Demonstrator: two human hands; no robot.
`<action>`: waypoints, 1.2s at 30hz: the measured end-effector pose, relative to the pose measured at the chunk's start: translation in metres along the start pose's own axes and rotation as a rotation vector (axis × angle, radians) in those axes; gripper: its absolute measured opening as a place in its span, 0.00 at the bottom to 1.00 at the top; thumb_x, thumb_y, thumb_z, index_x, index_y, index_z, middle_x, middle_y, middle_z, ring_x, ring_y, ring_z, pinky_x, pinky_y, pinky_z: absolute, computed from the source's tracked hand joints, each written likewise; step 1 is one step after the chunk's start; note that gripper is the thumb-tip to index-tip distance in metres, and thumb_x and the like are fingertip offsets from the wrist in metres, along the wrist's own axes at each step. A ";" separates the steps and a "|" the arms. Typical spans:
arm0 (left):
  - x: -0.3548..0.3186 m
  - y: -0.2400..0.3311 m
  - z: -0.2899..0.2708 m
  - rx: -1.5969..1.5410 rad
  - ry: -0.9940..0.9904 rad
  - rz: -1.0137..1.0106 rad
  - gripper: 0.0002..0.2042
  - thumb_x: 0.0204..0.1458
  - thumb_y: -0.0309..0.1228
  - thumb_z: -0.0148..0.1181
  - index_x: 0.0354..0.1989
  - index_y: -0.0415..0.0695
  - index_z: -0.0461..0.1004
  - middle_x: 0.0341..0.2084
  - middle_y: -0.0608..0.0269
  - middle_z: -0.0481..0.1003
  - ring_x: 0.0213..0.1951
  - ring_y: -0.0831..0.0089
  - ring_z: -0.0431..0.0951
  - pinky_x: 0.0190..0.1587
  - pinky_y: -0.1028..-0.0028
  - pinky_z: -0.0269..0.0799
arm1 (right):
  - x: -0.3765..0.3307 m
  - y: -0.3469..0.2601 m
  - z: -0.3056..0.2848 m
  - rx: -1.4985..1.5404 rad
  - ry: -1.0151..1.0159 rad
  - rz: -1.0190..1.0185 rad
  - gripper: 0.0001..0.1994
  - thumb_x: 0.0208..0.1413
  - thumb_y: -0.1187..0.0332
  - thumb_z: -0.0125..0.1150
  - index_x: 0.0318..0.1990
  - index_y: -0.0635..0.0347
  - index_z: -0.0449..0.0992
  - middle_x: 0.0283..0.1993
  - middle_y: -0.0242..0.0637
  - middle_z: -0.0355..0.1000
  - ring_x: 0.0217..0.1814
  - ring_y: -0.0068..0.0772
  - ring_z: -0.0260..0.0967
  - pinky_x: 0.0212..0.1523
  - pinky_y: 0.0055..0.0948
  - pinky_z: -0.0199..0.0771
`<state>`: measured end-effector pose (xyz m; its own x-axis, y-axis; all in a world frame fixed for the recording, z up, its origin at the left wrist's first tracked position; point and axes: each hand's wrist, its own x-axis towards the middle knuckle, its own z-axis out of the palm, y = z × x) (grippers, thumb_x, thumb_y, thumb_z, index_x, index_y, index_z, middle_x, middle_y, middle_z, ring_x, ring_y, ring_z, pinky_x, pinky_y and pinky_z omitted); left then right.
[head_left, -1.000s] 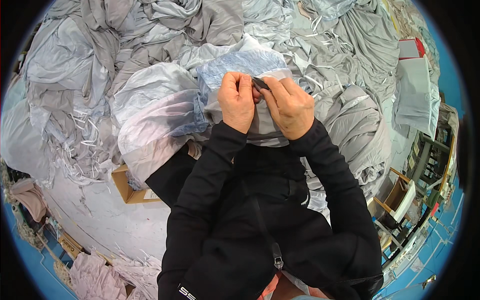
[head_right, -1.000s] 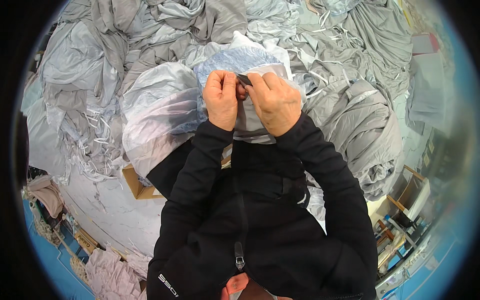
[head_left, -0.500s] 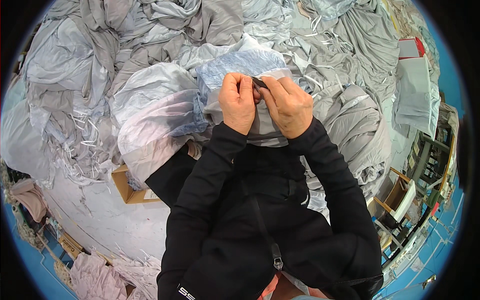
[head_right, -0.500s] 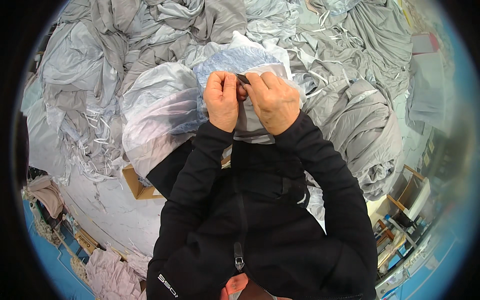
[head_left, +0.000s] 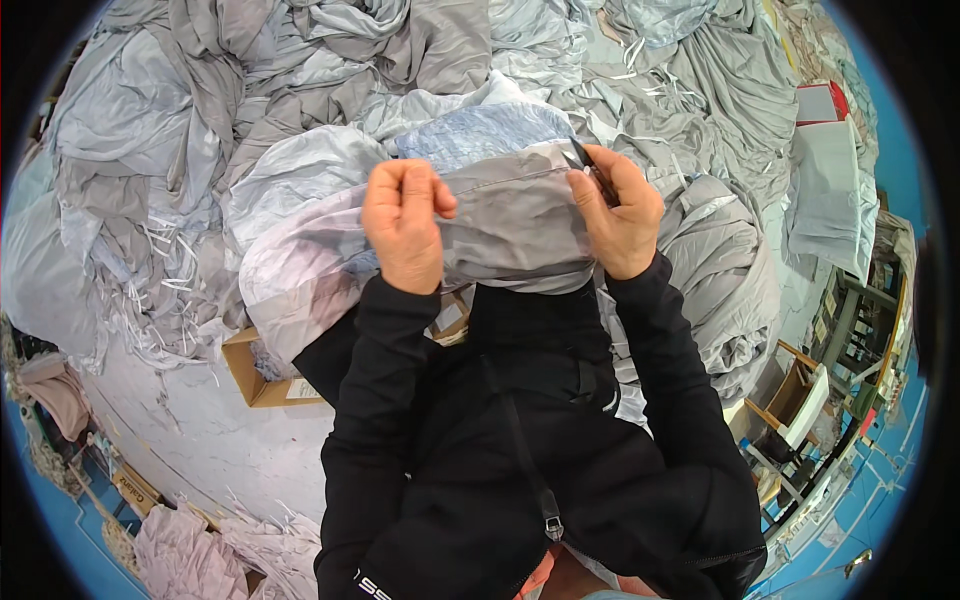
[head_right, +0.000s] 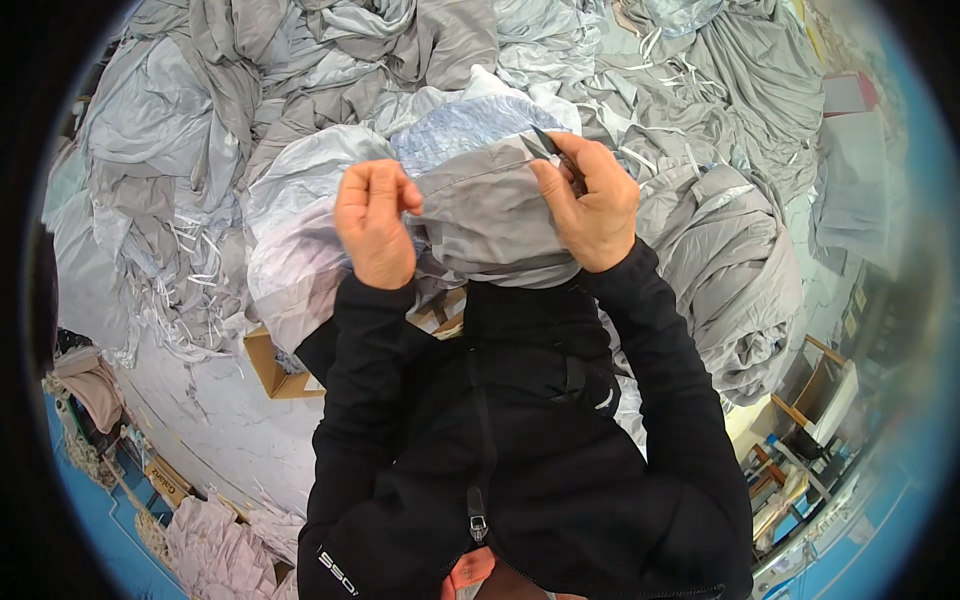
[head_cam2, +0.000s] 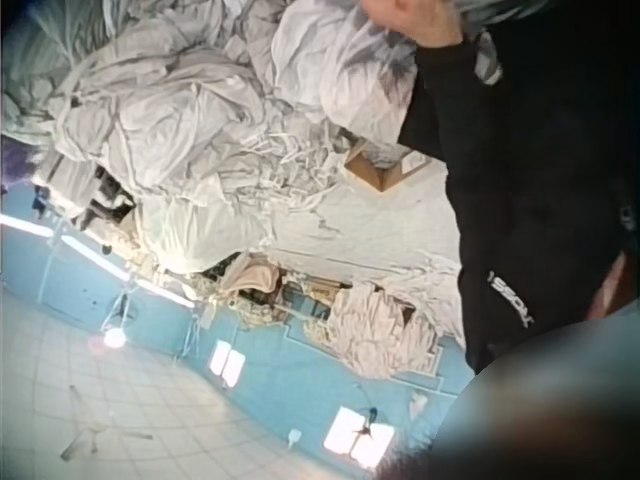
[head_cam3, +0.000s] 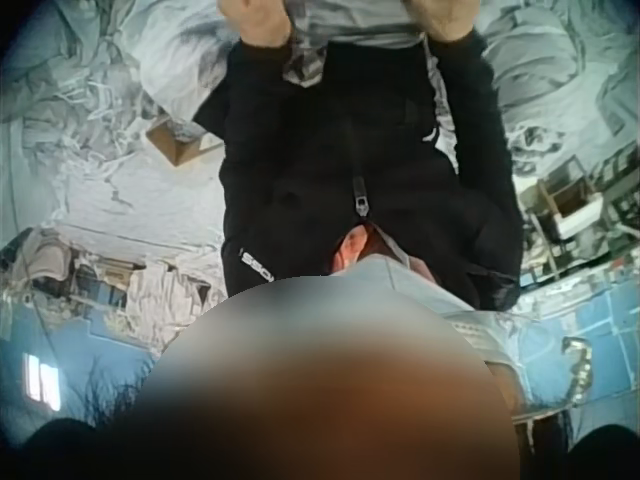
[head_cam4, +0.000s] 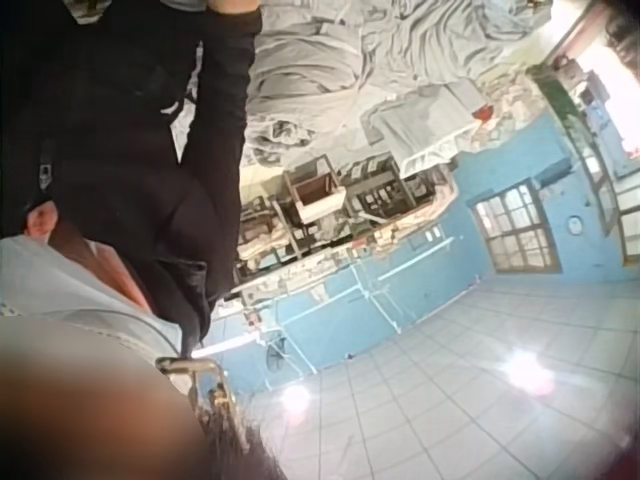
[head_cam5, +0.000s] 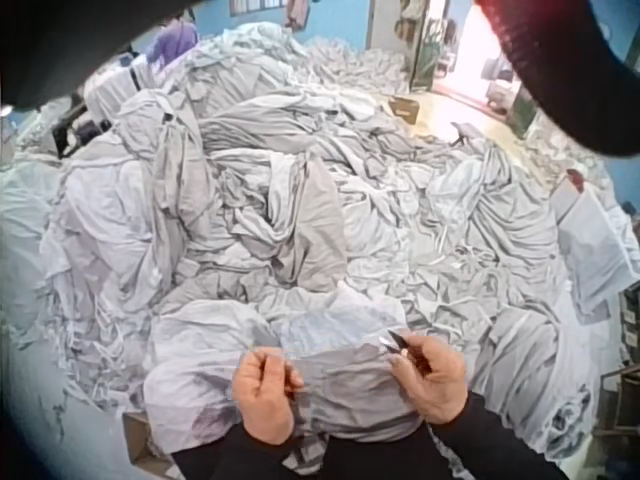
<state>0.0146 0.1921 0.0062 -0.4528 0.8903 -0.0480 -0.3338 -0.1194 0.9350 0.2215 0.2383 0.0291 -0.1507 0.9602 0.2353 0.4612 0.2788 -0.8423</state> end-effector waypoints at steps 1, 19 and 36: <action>0.000 0.008 -0.005 -0.001 -0.001 0.003 0.05 0.63 0.27 0.50 0.35 0.40 0.67 0.23 0.65 0.71 0.23 0.81 0.69 0.26 0.80 0.68 | 0.001 0.001 0.002 0.000 0.001 -0.003 0.16 0.52 0.75 0.68 0.49 0.64 0.76 0.30 0.23 0.68 0.29 0.10 0.60 0.30 0.13 0.62; -0.027 0.005 0.005 -0.038 -0.268 -0.125 0.02 0.60 0.21 0.52 0.34 0.37 0.68 0.39 0.52 0.75 0.28 0.78 0.76 0.28 0.80 0.72 | 0.000 0.001 0.019 -0.099 -0.071 -0.027 0.05 0.53 0.72 0.66 0.33 0.64 0.76 0.23 0.31 0.70 0.23 0.20 0.65 0.26 0.22 0.65; -0.059 0.052 -0.042 0.403 -0.352 -0.119 0.05 0.60 0.22 0.54 0.34 0.38 0.76 0.23 0.64 0.73 0.19 0.81 0.73 0.21 0.80 0.65 | -0.028 -0.020 -0.007 0.182 -0.296 0.092 0.12 0.52 0.78 0.67 0.45 0.65 0.78 0.32 0.26 0.73 0.32 0.11 0.64 0.34 0.16 0.66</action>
<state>-0.0112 0.1147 0.0429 -0.1040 0.9889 -0.1057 0.0091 0.1072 0.9942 0.2223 0.2056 0.0428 -0.3747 0.9268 0.0261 0.3257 0.1580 -0.9322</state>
